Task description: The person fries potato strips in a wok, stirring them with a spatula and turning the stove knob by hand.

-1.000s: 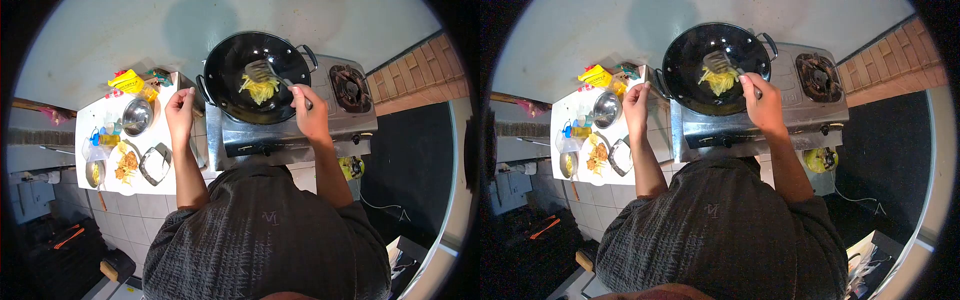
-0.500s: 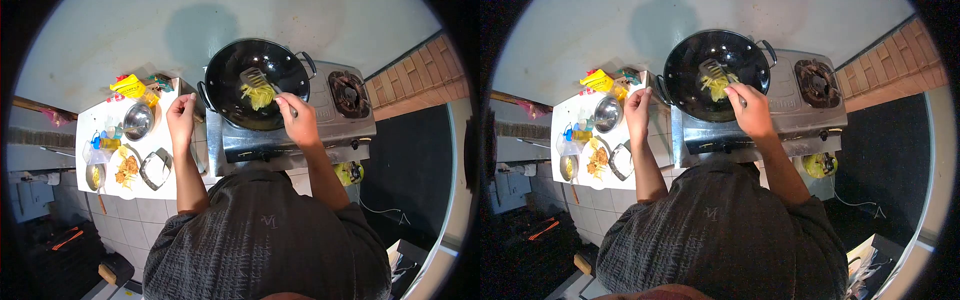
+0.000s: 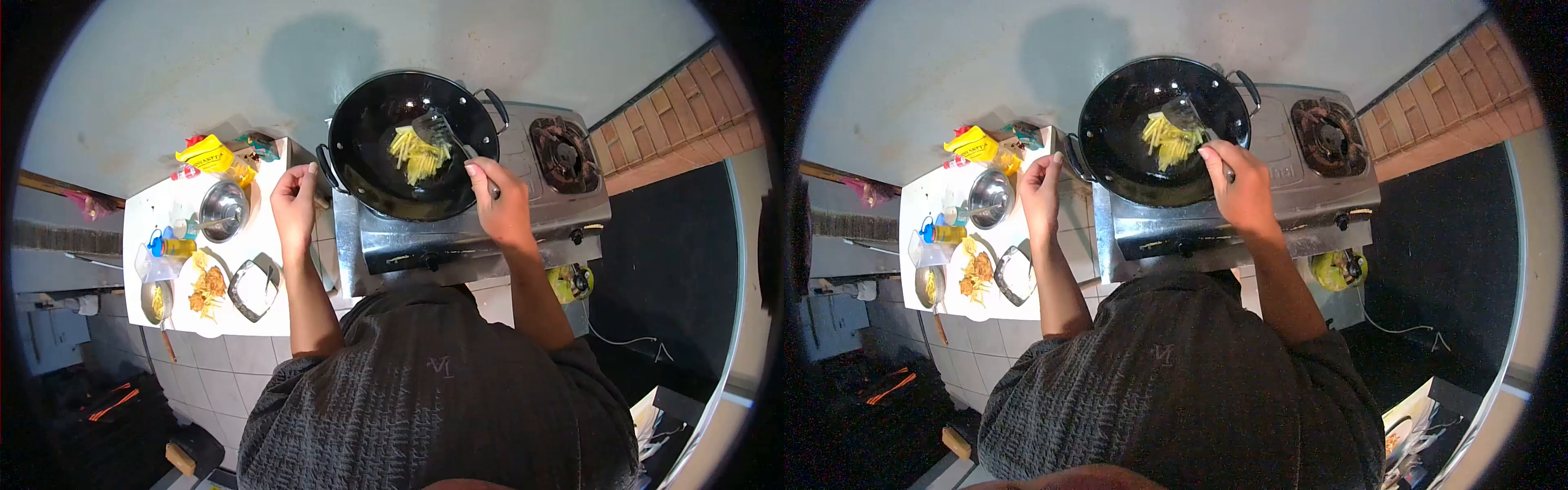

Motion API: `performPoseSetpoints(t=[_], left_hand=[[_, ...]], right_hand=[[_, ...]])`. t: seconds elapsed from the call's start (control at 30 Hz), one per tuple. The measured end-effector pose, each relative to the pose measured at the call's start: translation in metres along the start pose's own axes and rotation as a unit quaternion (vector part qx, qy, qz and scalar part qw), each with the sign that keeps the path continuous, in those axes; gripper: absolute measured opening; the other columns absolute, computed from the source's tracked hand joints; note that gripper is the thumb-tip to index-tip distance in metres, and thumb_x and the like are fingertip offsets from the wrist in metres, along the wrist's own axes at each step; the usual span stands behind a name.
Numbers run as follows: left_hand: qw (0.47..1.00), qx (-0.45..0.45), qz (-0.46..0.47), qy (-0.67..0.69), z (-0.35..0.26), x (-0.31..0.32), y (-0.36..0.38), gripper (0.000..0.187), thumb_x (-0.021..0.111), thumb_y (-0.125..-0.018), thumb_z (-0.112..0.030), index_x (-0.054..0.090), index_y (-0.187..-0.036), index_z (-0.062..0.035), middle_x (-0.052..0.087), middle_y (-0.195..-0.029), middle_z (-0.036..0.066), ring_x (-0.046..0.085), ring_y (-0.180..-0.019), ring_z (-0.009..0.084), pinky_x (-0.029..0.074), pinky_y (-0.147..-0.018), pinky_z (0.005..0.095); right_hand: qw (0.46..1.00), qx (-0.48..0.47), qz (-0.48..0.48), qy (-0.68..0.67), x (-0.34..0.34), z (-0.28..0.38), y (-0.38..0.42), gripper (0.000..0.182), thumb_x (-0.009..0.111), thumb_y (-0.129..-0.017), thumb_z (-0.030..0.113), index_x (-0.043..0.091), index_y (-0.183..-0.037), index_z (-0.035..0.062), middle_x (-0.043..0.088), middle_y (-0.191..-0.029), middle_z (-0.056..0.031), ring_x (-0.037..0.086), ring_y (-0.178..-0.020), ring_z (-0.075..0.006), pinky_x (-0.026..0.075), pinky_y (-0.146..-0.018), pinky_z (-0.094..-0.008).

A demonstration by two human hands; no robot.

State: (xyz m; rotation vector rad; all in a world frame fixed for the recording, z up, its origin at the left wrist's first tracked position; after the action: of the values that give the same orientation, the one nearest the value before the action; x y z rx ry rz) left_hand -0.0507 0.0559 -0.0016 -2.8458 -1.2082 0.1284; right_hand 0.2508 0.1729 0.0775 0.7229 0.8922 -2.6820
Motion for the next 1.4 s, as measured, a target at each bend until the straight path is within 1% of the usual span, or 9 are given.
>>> performPoseSetpoints(t=[0.23,0.33,0.5,0.57,0.77,1.0,1.17,1.27,1.4], left_hand=[[1.000,0.003,-0.020,-0.006,-0.002,0.000,0.001,0.018,0.066,-0.090,-0.018,0.067,-0.092,-0.0003,0.055,-0.070,-0.007,0.042,-0.061,0.0014,0.032,-0.056,0.0173],[1.000,0.000,-0.019,-0.010,-0.003,0.000,0.002,0.019,0.066,-0.090,-0.019,0.067,-0.092,-0.0003,0.056,-0.070,-0.006,0.043,-0.062,0.0015,0.032,-0.056,0.0174],[1.000,0.013,-0.021,-0.005,-0.004,-0.004,0.001,0.019,0.066,-0.090,-0.019,0.067,-0.092,-0.0003,0.056,-0.070,-0.006,0.043,-0.062,0.0015,0.032,-0.056,0.0173],[0.999,0.004,-0.024,-0.029,-0.004,-0.004,0.002,0.019,0.066,-0.090,-0.019,0.067,-0.092,0.0000,0.056,-0.071,-0.006,0.043,-0.062,0.0016,0.032,-0.056,0.0172],[1.000,0.014,-0.017,-0.015,-0.005,0.000,0.002,0.020,0.067,-0.090,-0.019,0.067,-0.092,0.0006,0.056,-0.072,-0.005,0.044,-0.063,0.0017,0.033,-0.056,0.0171],[1.000,0.002,-0.015,-0.007,-0.004,-0.002,0.004,0.020,0.067,-0.090,-0.019,0.066,-0.092,0.0009,0.057,-0.072,-0.005,0.044,-0.064,0.0018,0.034,-0.057,0.0175],[1.000,0.012,-0.016,-0.013,-0.006,-0.005,0.005,0.019,0.066,-0.090,-0.018,0.067,-0.092,0.0007,0.057,-0.072,-0.006,0.044,-0.063,0.0017,0.033,-0.056,0.0175],[1.000,0.010,-0.027,-0.010,-0.008,-0.006,0.006,0.019,0.066,-0.090,-0.018,0.067,-0.091,0.0005,0.056,-0.071,-0.006,0.043,-0.062,0.0016,0.033,-0.056,0.0173],[1.000,0.010,-0.027,-0.008,-0.007,-0.007,0.005,0.019,0.067,-0.089,-0.018,0.067,-0.091,0.0006,0.056,-0.072,-0.006,0.043,-0.063,0.0015,0.033,-0.057,0.0170]], right_hand=[[0.993,0.092,0.064,-0.040,0.001,-0.006,0.007,0.015,0.065,-0.088,0.014,0.066,-0.094,-0.0003,0.067,-0.085,-0.0183,0.066,-0.075,-0.0318,0.050,-0.066,-0.0348],[0.999,0.005,0.031,0.000,0.002,0.001,0.006,0.015,0.065,-0.088,0.013,0.065,-0.094,-0.0007,0.067,-0.085,-0.0180,0.066,-0.074,-0.0303,0.050,-0.065,-0.0339],[0.998,0.033,0.020,-0.049,-0.006,-0.003,0.005,0.015,0.065,-0.088,0.014,0.065,-0.095,0.0006,0.067,-0.085,-0.0173,0.065,-0.072,-0.0307,0.049,-0.064,-0.0341],[0.992,0.081,0.083,-0.045,-0.001,-0.005,0.006,0.015,0.065,-0.089,0.015,0.066,-0.095,0.0009,0.067,-0.085,-0.0172,0.065,-0.072,-0.0317,0.049,-0.064,-0.0343],[1.000,-0.006,0.012,-0.015,0.002,0.003,0.010,0.016,0.064,-0.090,0.016,0.066,-0.095,0.0007,0.066,-0.083,-0.0166,0.065,-0.071,-0.0292,0.049,-0.064,-0.0331],[0.994,0.063,0.073,-0.050,0.009,-0.005,0.013,0.016,0.064,-0.089,0.015,0.065,-0.095,0.0007,0.066,-0.083,-0.0166,0.064,-0.072,-0.0304,0.049,-0.064,-0.0342],[0.999,-0.027,-0.017,-0.017,0.006,0.007,0.011,0.016,0.064,-0.089,0.015,0.066,-0.095,0.0004,0.066,-0.083,-0.0176,0.064,-0.071,-0.0305,0.049,-0.065,-0.0336],[0.999,0.033,0.007,-0.025,0.001,-0.005,0.008,0.015,0.064,-0.089,0.015,0.066,-0.094,0.0006,0.067,-0.083,-0.0175,0.065,-0.072,-0.0302,0.049,-0.064,-0.0336],[0.999,0.043,0.024,-0.006,0.003,-0.004,0.008,0.015,0.064,-0.089,0.014,0.066,-0.094,0.0002,0.067,-0.084,-0.0175,0.066,-0.072,-0.0298,0.050,-0.064,-0.0332]])
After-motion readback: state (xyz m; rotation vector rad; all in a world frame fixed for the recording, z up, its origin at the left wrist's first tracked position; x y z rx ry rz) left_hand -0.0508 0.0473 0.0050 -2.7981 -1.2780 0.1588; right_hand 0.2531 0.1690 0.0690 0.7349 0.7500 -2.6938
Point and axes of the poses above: each hand's wrist, its own y-axis away from the middle knuckle, its own x-axis out of the palm, z = x × y, the point moved 7 cm from there along -y, towards the middle knuckle
